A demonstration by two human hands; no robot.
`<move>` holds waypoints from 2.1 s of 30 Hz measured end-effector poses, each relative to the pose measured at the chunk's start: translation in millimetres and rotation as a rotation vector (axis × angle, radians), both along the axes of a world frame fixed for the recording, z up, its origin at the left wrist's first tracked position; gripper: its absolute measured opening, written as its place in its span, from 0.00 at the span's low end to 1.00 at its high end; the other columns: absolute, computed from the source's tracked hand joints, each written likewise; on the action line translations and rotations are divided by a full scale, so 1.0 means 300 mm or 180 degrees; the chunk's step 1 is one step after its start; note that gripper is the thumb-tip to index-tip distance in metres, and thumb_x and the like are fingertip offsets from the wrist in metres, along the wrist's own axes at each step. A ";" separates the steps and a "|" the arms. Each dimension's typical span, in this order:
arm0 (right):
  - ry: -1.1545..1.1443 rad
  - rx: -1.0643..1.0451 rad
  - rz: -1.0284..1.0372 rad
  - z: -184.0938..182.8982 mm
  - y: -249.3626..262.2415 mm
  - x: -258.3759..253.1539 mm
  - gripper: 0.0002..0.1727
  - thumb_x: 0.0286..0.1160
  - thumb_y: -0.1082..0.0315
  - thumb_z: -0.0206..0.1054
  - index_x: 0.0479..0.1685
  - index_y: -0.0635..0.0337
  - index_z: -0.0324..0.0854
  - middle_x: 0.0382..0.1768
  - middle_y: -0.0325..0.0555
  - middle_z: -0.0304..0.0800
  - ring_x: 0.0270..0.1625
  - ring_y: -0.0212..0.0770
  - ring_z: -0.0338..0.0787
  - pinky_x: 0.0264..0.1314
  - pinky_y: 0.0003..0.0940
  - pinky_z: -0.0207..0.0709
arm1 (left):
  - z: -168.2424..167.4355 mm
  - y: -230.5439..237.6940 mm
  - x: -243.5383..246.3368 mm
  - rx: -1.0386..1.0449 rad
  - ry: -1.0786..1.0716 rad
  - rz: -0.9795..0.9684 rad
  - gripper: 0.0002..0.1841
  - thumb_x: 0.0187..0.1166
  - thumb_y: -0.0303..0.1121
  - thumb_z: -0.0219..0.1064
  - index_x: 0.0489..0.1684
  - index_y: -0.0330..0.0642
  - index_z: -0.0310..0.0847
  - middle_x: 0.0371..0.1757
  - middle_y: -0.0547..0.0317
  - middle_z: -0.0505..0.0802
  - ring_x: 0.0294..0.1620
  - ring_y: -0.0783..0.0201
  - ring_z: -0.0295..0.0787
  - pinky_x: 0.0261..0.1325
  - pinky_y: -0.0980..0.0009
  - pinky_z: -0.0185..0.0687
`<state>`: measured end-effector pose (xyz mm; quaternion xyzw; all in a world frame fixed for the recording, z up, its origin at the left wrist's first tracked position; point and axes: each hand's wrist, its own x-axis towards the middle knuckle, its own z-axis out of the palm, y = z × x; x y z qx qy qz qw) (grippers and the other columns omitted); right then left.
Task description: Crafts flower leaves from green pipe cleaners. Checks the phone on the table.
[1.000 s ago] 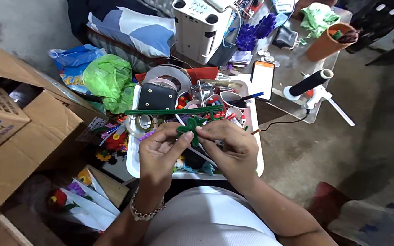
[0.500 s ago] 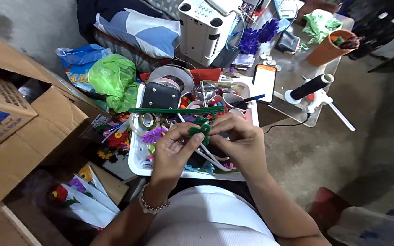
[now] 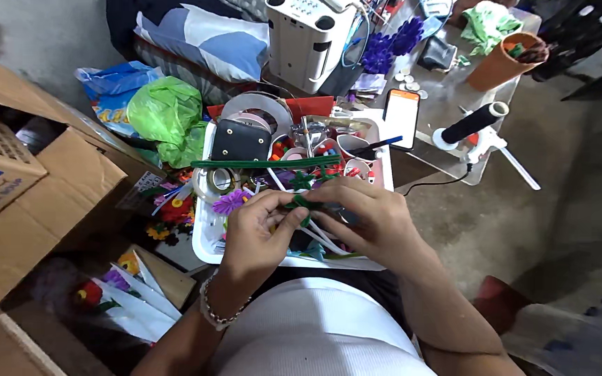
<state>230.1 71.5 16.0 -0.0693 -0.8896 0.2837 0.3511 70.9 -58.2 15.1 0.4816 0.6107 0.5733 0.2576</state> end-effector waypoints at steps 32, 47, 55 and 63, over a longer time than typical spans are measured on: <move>0.0374 0.0961 -0.0068 -0.039 0.093 -0.010 0.07 0.84 0.71 0.61 0.45 0.62 0.85 0.35 0.51 0.90 0.42 0.48 0.90 0.55 0.38 0.83 | -0.028 0.092 -0.005 -0.0302 -0.0859 -0.0032 0.05 0.76 0.34 0.75 0.41 0.45 0.94 0.42 0.66 0.97 0.40 0.74 0.93 0.46 0.78 0.91; 0.0424 0.0743 -0.0308 -0.114 0.201 -0.016 0.06 0.82 0.71 0.63 0.46 0.64 0.85 0.36 0.51 0.87 0.42 0.47 0.87 0.53 0.35 0.80 | -0.066 0.218 0.018 -0.0036 -0.0178 -0.0032 0.08 0.77 0.32 0.74 0.49 0.57 0.95 0.55 0.76 0.95 0.55 0.76 0.92 0.57 0.80 0.89; 0.0535 0.0376 -0.0478 -0.120 0.222 -0.015 0.07 0.84 0.70 0.62 0.46 0.63 0.83 0.36 0.51 0.87 0.43 0.48 0.88 0.57 0.36 0.81 | -0.056 0.269 0.016 0.0015 0.0261 -0.0125 0.10 0.79 0.33 0.73 0.52 0.62 0.93 0.59 0.85 0.91 0.59 0.83 0.87 0.57 0.86 0.86; 0.0605 0.0106 -0.0431 -0.132 0.228 -0.020 0.06 0.82 0.72 0.62 0.43 0.63 0.83 0.35 0.50 0.87 0.43 0.47 0.88 0.54 0.36 0.80 | -0.030 0.281 0.008 -0.0165 0.0503 -0.0173 0.07 0.77 0.31 0.74 0.47 0.56 0.93 0.55 0.83 0.92 0.54 0.84 0.88 0.50 0.87 0.86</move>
